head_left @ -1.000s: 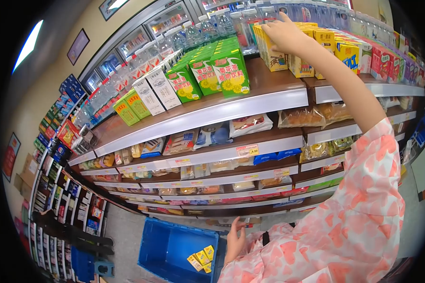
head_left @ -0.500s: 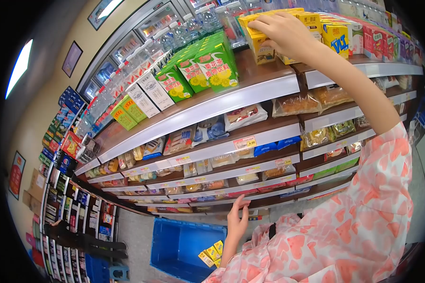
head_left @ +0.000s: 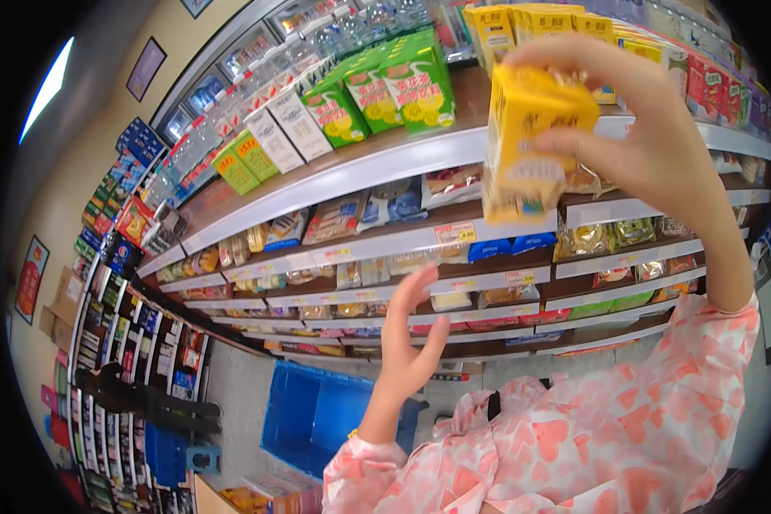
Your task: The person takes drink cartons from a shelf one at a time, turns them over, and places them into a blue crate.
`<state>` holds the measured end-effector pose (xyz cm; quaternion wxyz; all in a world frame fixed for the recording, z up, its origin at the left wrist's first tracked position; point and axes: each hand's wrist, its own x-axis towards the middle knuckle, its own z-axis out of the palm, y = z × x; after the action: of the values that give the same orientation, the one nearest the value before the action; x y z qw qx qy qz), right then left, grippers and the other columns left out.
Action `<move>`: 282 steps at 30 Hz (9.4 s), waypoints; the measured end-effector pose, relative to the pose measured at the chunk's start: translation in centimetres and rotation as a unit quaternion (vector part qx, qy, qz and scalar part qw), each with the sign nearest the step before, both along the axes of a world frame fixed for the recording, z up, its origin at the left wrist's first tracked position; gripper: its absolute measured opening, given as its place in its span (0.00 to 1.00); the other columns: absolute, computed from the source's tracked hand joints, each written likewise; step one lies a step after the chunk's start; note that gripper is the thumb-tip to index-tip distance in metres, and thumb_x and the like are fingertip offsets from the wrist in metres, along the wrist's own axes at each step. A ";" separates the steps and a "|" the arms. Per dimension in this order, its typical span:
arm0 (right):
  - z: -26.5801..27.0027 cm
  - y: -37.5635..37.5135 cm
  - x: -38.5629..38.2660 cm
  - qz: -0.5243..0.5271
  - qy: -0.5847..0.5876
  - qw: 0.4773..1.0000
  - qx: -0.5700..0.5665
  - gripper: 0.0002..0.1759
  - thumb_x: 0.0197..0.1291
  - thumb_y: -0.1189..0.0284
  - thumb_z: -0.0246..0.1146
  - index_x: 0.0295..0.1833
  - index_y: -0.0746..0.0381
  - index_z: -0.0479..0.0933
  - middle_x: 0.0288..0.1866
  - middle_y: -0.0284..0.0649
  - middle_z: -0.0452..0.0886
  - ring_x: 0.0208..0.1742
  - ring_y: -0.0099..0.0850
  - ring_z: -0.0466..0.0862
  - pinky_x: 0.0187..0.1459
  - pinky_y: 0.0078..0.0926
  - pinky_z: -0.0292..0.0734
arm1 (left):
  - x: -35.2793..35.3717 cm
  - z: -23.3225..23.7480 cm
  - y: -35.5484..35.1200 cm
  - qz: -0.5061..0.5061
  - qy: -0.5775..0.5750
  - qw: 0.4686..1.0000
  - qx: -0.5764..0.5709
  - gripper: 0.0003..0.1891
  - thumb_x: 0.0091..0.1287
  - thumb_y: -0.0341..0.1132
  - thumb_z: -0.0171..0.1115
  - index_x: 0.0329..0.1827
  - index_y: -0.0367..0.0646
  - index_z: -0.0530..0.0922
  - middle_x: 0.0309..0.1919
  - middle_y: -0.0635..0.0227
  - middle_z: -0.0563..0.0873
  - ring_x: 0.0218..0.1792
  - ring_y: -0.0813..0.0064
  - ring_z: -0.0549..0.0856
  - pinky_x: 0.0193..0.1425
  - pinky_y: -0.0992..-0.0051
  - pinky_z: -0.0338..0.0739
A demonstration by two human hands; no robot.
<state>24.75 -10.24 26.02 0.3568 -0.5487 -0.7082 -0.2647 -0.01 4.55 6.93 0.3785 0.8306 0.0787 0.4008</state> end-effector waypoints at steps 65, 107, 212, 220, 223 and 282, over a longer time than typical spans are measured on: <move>-33.7 10.0 -12.7 0.301 0.623 0.535 -0.485 0.31 0.80 0.49 0.45 0.75 0.59 0.63 0.48 0.29 0.78 0.46 0.18 0.76 0.47 0.19 0.70 | -8.0 -14.2 -5.8 0.201 -0.030 0.865 -0.459 0.22 0.80 0.45 0.52 0.64 0.36 0.73 0.52 0.65 0.85 0.49 0.83 0.83 0.49 0.74 0.80; -41.3 23.3 -35.3 0.018 0.197 0.733 -0.651 0.40 0.63 0.47 0.63 0.71 0.62 0.62 0.37 0.54 0.87 0.36 0.53 0.88 0.37 0.49 0.81 | -26.2 -29.8 6.8 0.278 0.139 0.829 -0.464 0.35 0.53 0.39 0.77 0.62 0.35 0.73 0.55 0.56 0.83 0.58 0.63 0.83 0.62 0.68 0.77; -49.3 14.3 -25.2 0.020 0.142 0.747 -0.650 0.27 0.66 0.53 0.59 0.66 0.55 0.75 0.54 0.50 0.86 0.51 0.51 0.86 0.51 0.48 0.81 | -25.2 -41.7 13.6 0.482 0.120 0.845 -0.199 0.35 0.56 0.19 0.57 0.71 0.32 0.64 0.68 0.42 0.69 0.71 0.42 0.67 0.78 0.56 0.58; -45.0 14.2 -15.2 0.023 0.172 0.839 -0.515 0.25 0.66 0.54 0.61 0.64 0.54 0.77 0.50 0.49 0.87 0.46 0.51 0.87 0.48 0.50 0.82 | -8.8 -28.5 6.1 0.282 0.059 0.936 -0.201 0.36 0.58 0.21 0.60 0.74 0.39 0.64 0.66 0.55 0.73 0.63 0.60 0.78 0.62 0.64 0.74; -40.2 12.6 -11.5 0.022 0.244 0.876 -0.416 0.20 0.66 0.59 0.62 0.59 0.56 0.80 0.47 0.48 0.87 0.44 0.49 0.87 0.46 0.47 0.82 | -4.4 -27.2 4.0 0.213 0.050 0.958 -0.185 0.35 0.60 0.22 0.60 0.75 0.38 0.63 0.67 0.54 0.74 0.62 0.60 0.79 0.62 0.64 0.75; 4.7 19.1 17.3 -0.313 -0.227 0.913 -0.130 0.37 0.52 0.59 0.70 0.66 0.64 0.71 0.39 0.51 0.87 0.42 0.50 0.88 0.44 0.46 0.83 | 28.2 12.1 8.8 0.139 0.004 0.977 0.160 0.40 0.60 0.30 0.58 0.74 0.23 0.54 0.56 0.35 0.81 0.54 0.41 0.83 0.59 0.53 0.78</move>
<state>42.08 8.89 30.70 0.0108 -0.7086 -0.5906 -0.3860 28.17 13.34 19.07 0.1804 0.8632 0.1300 0.4533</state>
